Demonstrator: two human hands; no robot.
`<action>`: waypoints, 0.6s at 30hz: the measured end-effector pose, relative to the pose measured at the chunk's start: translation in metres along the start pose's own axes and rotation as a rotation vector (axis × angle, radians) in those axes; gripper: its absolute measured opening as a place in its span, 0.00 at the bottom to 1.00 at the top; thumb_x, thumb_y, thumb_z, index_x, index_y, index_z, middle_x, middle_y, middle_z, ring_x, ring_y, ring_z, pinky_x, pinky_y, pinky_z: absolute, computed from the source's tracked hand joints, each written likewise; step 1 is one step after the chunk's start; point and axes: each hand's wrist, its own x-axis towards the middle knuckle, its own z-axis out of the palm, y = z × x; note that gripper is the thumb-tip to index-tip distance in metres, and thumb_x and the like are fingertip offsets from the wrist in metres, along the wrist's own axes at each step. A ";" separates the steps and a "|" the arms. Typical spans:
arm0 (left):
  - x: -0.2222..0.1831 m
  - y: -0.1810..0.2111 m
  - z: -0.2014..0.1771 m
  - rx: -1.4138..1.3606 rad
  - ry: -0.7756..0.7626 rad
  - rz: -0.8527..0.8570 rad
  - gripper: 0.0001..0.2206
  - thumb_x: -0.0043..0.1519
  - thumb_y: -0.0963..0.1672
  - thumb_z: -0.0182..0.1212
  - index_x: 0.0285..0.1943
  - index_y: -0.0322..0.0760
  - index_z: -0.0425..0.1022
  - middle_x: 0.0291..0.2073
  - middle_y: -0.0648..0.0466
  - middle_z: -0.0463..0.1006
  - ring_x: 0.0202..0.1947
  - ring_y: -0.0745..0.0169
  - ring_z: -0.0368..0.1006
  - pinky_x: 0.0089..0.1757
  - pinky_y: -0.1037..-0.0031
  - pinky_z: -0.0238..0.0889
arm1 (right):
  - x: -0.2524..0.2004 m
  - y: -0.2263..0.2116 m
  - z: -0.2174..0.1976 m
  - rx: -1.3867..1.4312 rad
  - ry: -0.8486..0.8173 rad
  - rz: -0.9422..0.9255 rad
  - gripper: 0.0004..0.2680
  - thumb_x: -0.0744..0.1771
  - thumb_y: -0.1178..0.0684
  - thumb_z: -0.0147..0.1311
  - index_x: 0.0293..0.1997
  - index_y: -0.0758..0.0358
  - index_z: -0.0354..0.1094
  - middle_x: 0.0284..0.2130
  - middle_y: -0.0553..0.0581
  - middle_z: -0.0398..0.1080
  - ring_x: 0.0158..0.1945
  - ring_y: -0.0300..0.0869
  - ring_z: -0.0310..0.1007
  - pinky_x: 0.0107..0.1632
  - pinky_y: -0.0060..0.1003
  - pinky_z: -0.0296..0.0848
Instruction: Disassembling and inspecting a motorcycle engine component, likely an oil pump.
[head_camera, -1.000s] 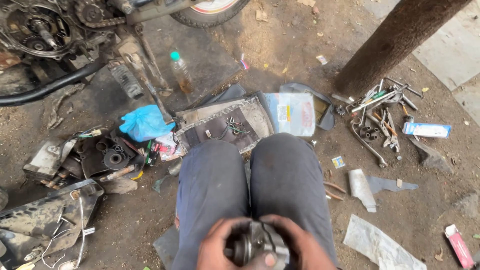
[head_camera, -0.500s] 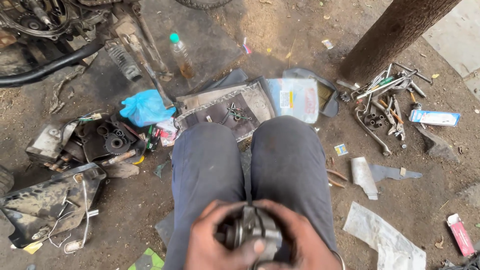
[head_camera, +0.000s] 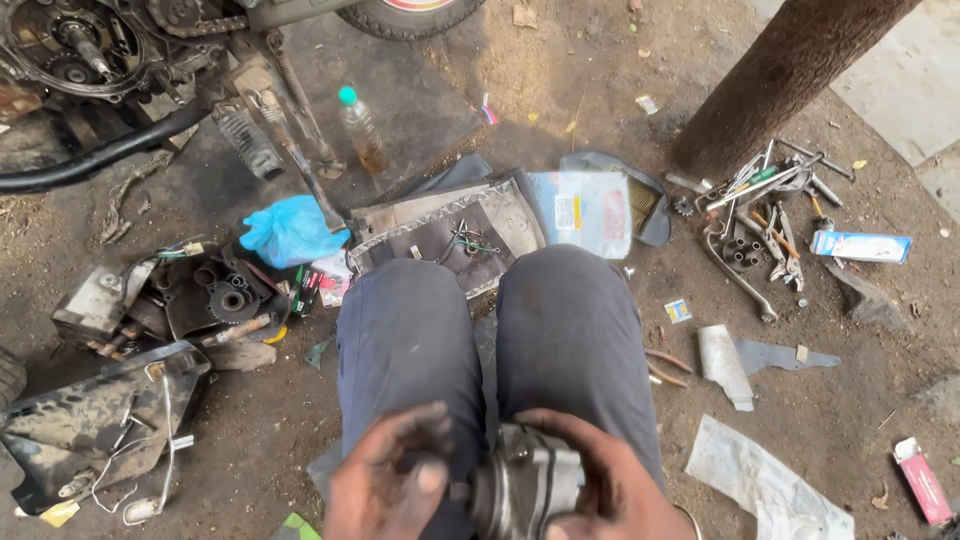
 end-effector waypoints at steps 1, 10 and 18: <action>-0.004 0.030 0.005 0.090 -0.136 0.102 0.28 0.55 0.48 0.67 0.65 0.34 0.74 0.54 0.42 0.80 0.53 0.51 0.80 0.49 0.63 0.76 | 0.001 -0.003 0.000 -0.044 -0.003 -0.050 0.35 0.58 0.44 0.72 0.69 0.73 0.58 0.58 0.70 0.71 0.62 0.52 0.74 0.66 0.46 0.68; 0.009 0.096 0.031 0.677 -0.608 0.084 0.47 0.47 0.51 0.79 0.75 0.36 0.55 0.69 0.44 0.64 0.71 0.46 0.62 0.63 0.65 0.57 | 0.001 0.035 -0.007 0.009 0.301 0.288 0.38 0.57 0.40 0.65 0.74 0.65 0.54 0.62 0.67 0.65 0.67 0.51 0.65 0.69 0.47 0.59; 0.026 0.083 0.012 0.517 -0.765 0.165 0.40 0.51 0.49 0.77 0.72 0.32 0.65 0.61 0.45 0.72 0.65 0.50 0.68 0.62 0.66 0.62 | 0.002 0.016 0.006 -0.091 0.299 0.440 0.37 0.58 0.40 0.65 0.75 0.64 0.55 0.62 0.64 0.65 0.68 0.49 0.63 0.70 0.45 0.58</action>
